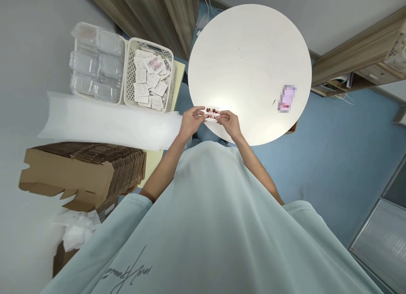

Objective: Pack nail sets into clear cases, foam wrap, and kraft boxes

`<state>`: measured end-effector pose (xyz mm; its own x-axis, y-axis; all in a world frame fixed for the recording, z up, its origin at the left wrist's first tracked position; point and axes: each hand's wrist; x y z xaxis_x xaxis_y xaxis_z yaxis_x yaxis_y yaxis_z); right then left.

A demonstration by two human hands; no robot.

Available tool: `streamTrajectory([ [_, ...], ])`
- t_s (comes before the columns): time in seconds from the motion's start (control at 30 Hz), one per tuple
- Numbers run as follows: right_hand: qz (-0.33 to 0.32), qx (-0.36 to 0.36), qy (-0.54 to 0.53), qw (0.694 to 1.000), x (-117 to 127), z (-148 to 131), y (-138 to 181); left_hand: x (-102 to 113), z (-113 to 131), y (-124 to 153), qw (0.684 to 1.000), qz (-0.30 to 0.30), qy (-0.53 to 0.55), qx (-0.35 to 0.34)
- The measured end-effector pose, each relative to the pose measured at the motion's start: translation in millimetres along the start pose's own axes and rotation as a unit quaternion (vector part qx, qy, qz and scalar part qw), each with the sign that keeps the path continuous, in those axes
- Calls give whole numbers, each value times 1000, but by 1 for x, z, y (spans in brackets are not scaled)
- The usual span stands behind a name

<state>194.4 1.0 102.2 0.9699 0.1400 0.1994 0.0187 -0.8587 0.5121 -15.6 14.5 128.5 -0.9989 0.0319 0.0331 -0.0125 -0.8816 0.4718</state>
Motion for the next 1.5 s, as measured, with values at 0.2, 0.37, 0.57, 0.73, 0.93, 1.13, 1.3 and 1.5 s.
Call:
streamTrajectory([
  [0.2,45,-45,-18,998,-32,5,-16,26,-20,-33,999,-43,-30,16],
  [0.37,82,-77,22,993,-48,12,-29,34,-31,-57,990,-63,-122,41],
  [0.57,154,-162,150,963,-45,10,-34,47,-37,-73,975,-84,-204,25],
  [0.73,148,-127,162,967,-46,-4,-29,80,-31,-73,980,-81,-179,28],
  [0.93,107,-61,177,976,-72,-45,-39,140,-7,-64,995,-24,-97,5],
  [1.13,35,21,196,980,-121,-92,-61,232,1,-68,984,111,-128,-64],
  [1.3,-11,69,210,975,-170,-121,-76,306,-16,-72,944,244,-193,-110],
  [1.5,-35,84,226,970,-208,-143,-78,339,-20,-87,942,260,-178,-116],
])
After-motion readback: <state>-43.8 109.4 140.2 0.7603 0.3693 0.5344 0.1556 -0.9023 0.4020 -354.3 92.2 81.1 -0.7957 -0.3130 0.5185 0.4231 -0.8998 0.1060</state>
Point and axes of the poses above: each hand's wrist, its own y-axis away from the middle knuckle, its own x-axis out of the back of the hand, z = x × y, and after that the axes turned 4 degrees about y, right-handed
